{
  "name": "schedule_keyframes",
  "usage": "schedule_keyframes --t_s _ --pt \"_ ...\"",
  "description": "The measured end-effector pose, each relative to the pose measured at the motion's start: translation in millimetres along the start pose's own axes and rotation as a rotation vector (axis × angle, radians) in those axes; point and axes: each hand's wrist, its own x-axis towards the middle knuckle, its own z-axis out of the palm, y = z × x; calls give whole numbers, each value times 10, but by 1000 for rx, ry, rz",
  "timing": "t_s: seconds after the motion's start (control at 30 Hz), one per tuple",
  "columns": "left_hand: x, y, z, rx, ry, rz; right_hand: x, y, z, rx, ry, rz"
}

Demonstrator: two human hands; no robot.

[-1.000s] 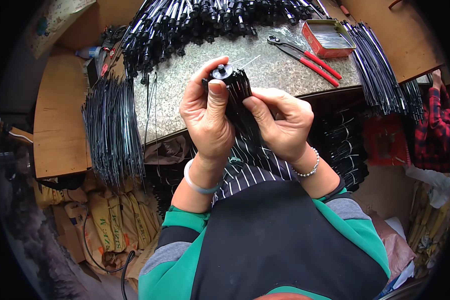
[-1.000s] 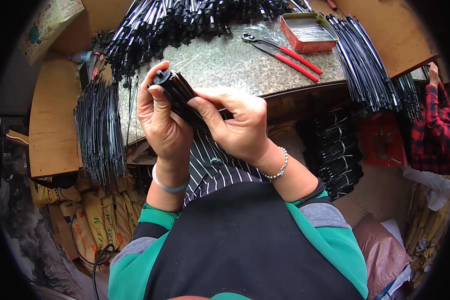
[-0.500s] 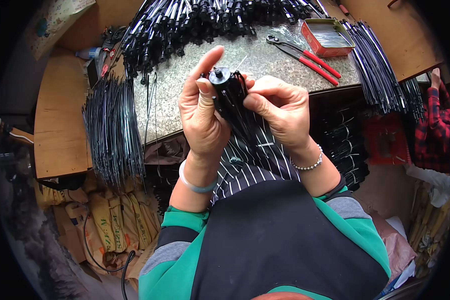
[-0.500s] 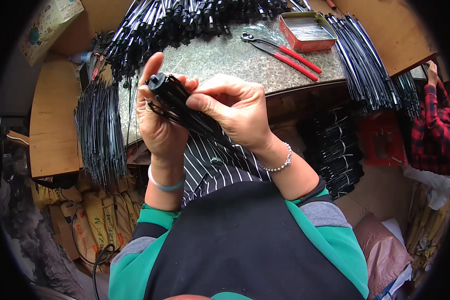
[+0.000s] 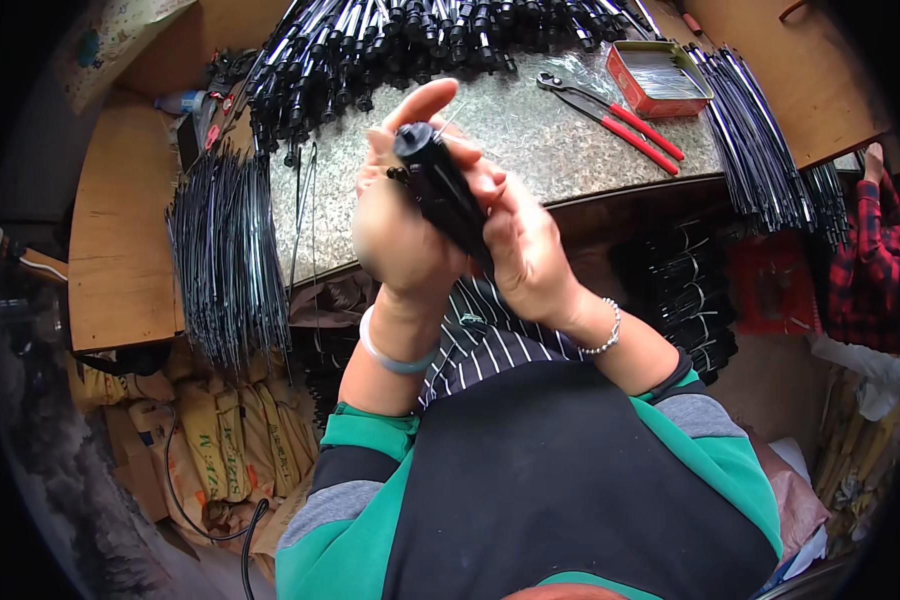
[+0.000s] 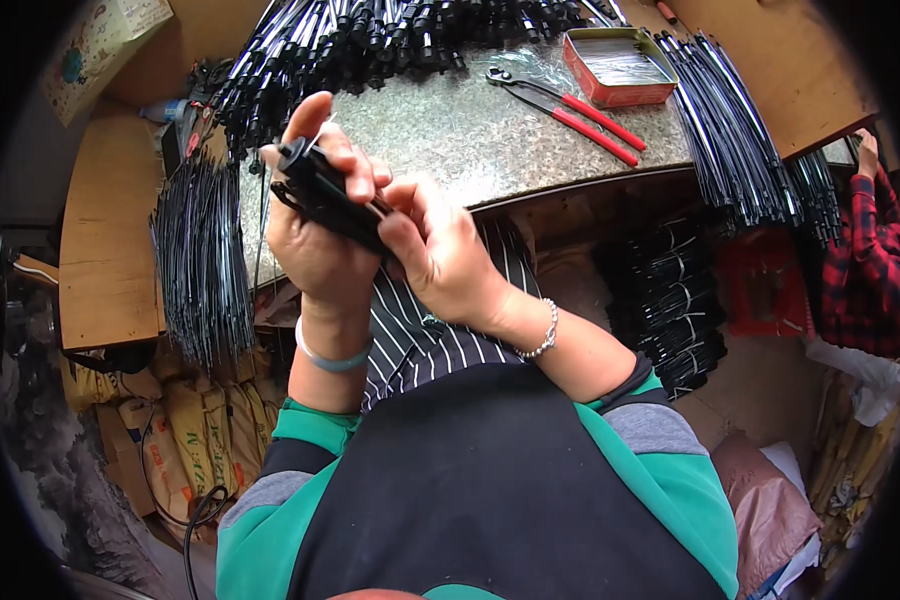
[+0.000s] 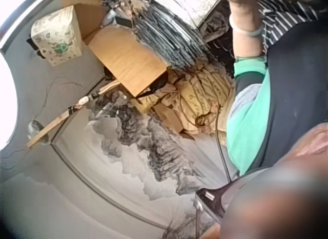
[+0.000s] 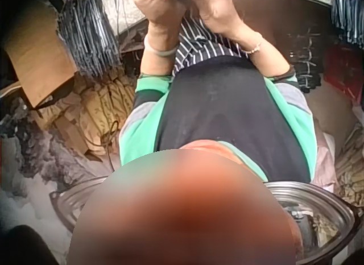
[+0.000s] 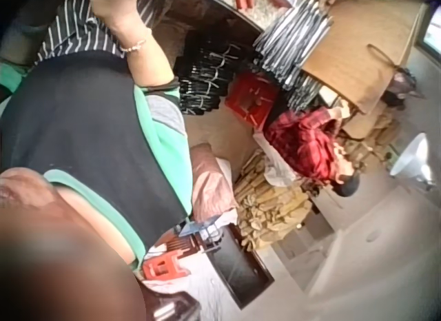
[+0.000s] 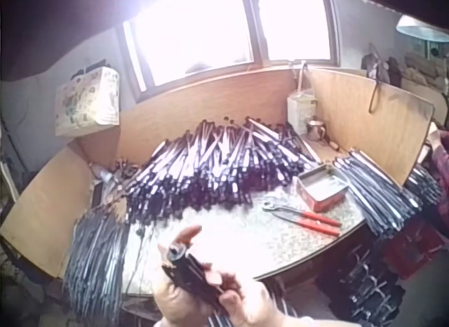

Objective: Assembling bundles of black wire bristles into plastic components and securing them using pliers.

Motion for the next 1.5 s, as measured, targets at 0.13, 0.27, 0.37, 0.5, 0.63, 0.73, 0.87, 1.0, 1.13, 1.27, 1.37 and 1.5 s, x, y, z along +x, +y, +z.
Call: schedule_keyframes --t_s 0.13,0.27,0.37,0.5,0.63,0.73,0.87,1.0,1.13,1.27,1.37,1.5 --pt "-46 -56 377 544 292 -30 -62 55 -91 -268 -234 47" --pt "-205 -53 385 723 323 5 -26 117 -101 -425 -81 -247" --pt "-261 -48 345 948 355 40 58 14 -226 -502 -120 -396" --pt "-353 -73 293 1164 139 245 247 -472 -252 -688 -96 -754" --pt "-364 -12 289 1245 56 138 191 -693 -310 -538 -314 -390" --pt "-331 43 341 1162 250 4 222 -655 -498 -210 -305 151" --pt "-310 185 191 949 294 -90 613 -66 -1322 -1437 -8 -433" --pt "-308 210 245 873 395 -57 665 189 -1745 -1614 -116 -392" --pt "-310 246 118 1082 363 -38 611 95 -1660 -1613 -126 -322" --pt "-287 219 77 1061 420 -7 472 -495 -1365 -733 -401 154" --pt "-272 195 69 1053 519 -35 402 -768 -1134 -702 -535 104" --pt "-263 166 72 1053 524 -30 387 -915 -1003 -805 -609 -20"
